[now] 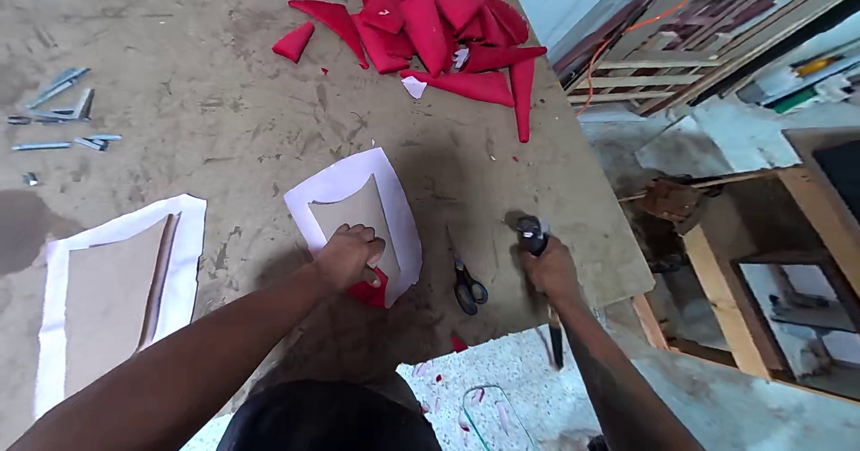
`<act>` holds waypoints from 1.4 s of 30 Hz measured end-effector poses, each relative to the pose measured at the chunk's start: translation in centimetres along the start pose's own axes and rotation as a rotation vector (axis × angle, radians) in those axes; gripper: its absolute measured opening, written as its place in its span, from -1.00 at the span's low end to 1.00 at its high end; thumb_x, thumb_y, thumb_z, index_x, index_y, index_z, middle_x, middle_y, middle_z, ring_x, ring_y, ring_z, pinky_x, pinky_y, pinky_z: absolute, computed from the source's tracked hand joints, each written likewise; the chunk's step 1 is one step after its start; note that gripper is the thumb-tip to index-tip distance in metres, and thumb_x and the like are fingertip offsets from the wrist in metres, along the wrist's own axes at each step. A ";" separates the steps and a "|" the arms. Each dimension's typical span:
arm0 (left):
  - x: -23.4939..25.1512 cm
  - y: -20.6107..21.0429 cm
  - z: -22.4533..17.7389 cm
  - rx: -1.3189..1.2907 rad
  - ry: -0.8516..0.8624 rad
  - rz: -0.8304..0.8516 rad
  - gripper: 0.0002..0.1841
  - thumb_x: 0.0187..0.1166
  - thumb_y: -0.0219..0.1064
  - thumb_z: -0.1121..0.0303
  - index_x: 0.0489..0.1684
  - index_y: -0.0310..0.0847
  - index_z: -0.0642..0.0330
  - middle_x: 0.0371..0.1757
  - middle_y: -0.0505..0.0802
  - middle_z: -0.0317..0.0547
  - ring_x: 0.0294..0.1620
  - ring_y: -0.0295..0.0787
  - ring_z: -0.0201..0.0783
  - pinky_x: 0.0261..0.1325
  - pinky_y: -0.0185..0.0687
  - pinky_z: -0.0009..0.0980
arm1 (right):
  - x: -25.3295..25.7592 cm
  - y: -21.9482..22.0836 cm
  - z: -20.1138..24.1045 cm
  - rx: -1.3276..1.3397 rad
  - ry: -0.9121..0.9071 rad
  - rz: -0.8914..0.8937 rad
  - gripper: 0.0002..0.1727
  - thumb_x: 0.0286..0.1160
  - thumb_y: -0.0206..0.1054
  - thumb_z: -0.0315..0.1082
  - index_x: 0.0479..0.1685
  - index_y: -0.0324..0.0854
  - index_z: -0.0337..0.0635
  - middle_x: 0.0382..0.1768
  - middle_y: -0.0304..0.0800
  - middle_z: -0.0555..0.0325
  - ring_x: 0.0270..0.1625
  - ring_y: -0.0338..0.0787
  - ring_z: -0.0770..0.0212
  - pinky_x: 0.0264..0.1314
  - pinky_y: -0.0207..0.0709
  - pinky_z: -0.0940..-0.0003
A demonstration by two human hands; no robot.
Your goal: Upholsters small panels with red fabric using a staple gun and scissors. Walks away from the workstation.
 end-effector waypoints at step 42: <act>2.7 -1.6 -5.7 -0.048 -0.719 0.182 -0.34 0.21 0.64 -0.13 0.32 0.71 -0.07 0.53 0.63 -0.10 0.67 0.39 0.07 0.37 0.63 0.18 | -10.0 8.1 16.7 0.080 -0.588 0.431 -0.66 0.51 0.36 -0.05 -0.08 0.81 -0.14 0.13 0.75 -0.05 0.34 0.67 -0.05 0.44 0.53 -0.05</act>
Point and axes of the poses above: each hand's wrist, its own x-axis towards the middle knuckle, its own y-axis out of the palm, z = x × y, the point moved 4 cm from there along x, towards the middle knuckle
